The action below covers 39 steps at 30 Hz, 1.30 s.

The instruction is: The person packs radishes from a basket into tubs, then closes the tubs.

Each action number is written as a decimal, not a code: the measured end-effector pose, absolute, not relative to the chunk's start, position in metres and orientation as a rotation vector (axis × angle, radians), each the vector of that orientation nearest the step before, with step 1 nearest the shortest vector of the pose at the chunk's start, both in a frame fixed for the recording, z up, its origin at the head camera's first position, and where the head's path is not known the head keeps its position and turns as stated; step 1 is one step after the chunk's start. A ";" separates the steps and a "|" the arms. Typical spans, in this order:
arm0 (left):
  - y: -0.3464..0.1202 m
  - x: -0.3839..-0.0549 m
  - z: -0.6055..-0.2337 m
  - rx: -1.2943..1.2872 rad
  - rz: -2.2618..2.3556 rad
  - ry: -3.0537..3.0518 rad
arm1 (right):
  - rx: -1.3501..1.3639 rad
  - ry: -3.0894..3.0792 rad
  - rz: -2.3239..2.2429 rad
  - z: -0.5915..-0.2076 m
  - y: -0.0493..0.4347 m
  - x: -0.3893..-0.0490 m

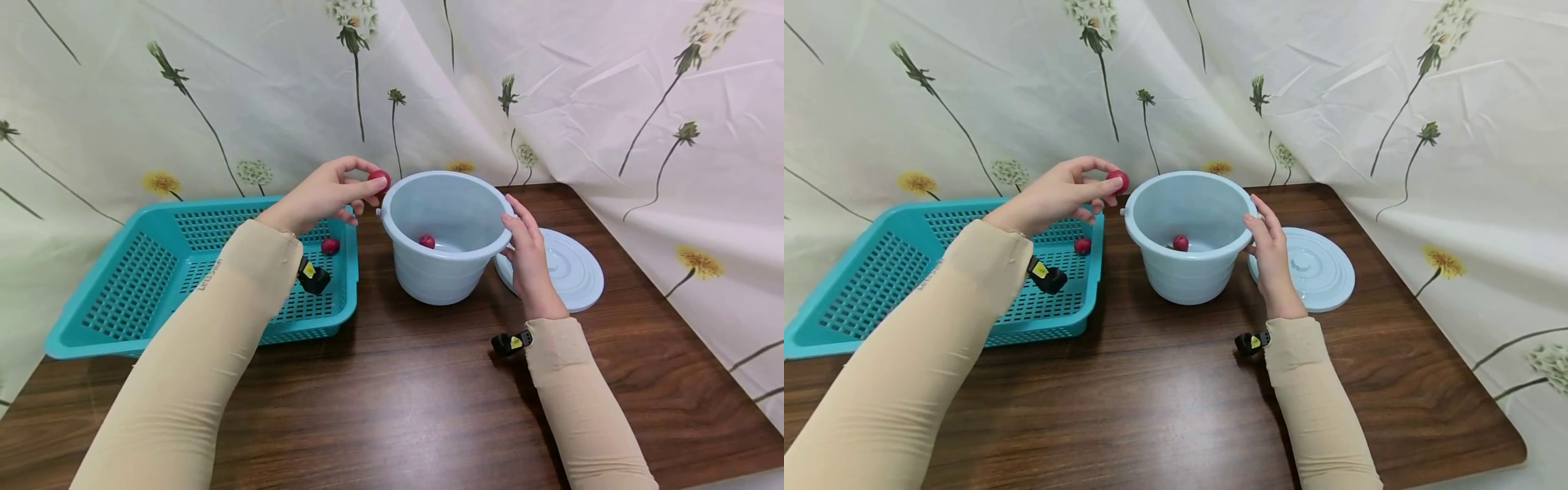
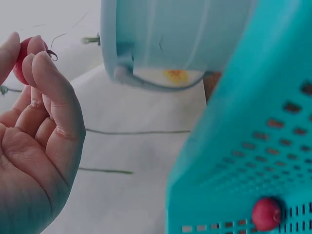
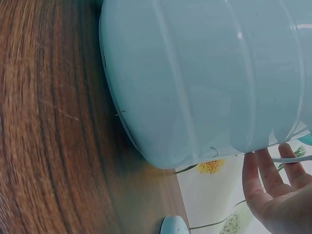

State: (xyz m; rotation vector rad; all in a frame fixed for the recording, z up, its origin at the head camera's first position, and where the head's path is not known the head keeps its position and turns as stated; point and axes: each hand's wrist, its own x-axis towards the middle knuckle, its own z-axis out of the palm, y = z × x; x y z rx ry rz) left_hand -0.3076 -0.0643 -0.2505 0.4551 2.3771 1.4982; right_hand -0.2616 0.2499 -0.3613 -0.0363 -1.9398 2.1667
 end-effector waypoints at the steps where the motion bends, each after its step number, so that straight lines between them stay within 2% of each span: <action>1: -0.062 -0.308 -0.250 0.460 1.498 2.371 | -0.038 -1.941 2.165 -0.361 0.250 -0.262; 19: -0.008 -0.303 -0.252 0.519 1.489 2.258 | -0.032 -1.950 2.158 -0.363 0.250 -0.261; 39: 0.005 -0.309 -0.261 0.503 1.304 2.328 | -0.042 -1.953 2.172 -0.357 0.249 -0.261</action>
